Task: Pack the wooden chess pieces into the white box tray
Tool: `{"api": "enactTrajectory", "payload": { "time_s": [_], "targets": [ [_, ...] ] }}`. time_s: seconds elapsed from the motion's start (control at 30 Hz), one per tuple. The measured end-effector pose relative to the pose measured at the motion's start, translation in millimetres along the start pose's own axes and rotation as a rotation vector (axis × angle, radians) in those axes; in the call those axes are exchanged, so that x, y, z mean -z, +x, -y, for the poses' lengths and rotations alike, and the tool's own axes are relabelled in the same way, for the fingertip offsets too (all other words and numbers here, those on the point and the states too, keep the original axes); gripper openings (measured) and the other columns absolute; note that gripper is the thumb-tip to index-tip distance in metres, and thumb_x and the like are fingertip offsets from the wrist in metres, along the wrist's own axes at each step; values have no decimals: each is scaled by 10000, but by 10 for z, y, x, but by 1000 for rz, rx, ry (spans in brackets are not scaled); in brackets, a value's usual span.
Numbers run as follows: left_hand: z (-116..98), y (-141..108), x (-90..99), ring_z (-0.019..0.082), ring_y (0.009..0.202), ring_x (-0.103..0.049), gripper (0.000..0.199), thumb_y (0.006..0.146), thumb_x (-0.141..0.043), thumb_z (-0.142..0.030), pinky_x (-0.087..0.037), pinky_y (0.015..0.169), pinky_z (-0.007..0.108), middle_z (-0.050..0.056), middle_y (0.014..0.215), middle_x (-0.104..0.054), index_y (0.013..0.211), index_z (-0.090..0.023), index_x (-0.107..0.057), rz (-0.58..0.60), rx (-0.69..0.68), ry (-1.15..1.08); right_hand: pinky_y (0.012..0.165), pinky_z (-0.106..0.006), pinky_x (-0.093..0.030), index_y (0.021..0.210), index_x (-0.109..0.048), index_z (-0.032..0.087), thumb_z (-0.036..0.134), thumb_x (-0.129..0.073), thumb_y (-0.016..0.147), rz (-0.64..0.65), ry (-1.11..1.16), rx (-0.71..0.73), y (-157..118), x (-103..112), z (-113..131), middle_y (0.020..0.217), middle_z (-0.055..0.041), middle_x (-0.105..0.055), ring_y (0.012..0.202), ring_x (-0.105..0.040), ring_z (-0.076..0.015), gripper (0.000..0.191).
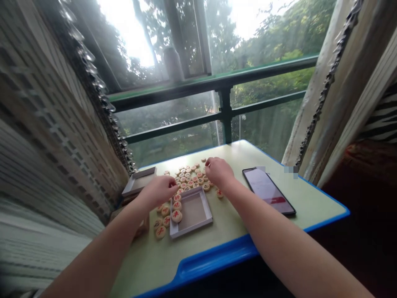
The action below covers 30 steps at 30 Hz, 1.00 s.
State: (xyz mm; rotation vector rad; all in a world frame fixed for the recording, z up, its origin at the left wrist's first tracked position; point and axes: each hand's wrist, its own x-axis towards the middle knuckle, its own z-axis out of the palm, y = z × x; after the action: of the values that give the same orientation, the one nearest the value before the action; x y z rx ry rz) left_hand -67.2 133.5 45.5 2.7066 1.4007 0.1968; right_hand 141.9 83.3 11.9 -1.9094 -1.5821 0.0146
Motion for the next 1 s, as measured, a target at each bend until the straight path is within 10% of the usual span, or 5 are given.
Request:
{"api": "enactTrajectory", "payload": {
  "time_s": [0.5,1.0],
  "targets": [
    [64,-111,-205,184,667,-590,292,801,-402,-361,-318,530,260,58,746,-666,730,-198,-633,-187,112,91,943,-339,-354,1057,-682,187,214,-430,828,126,-140,118,-13,-306,-35,1132,-77,-643,1066,-484,-241,341],
    [80,-78,-317,191,714,-605,287,827,-403,-337,-389,607,270,67,783,-680,762,-197,-645,-207,144,17,811,-307,-398,930,-724,215,215,-448,831,223,-145,177,-33,-288,-23,945,-63,-708,958,-538,-233,294]
  ]
}}
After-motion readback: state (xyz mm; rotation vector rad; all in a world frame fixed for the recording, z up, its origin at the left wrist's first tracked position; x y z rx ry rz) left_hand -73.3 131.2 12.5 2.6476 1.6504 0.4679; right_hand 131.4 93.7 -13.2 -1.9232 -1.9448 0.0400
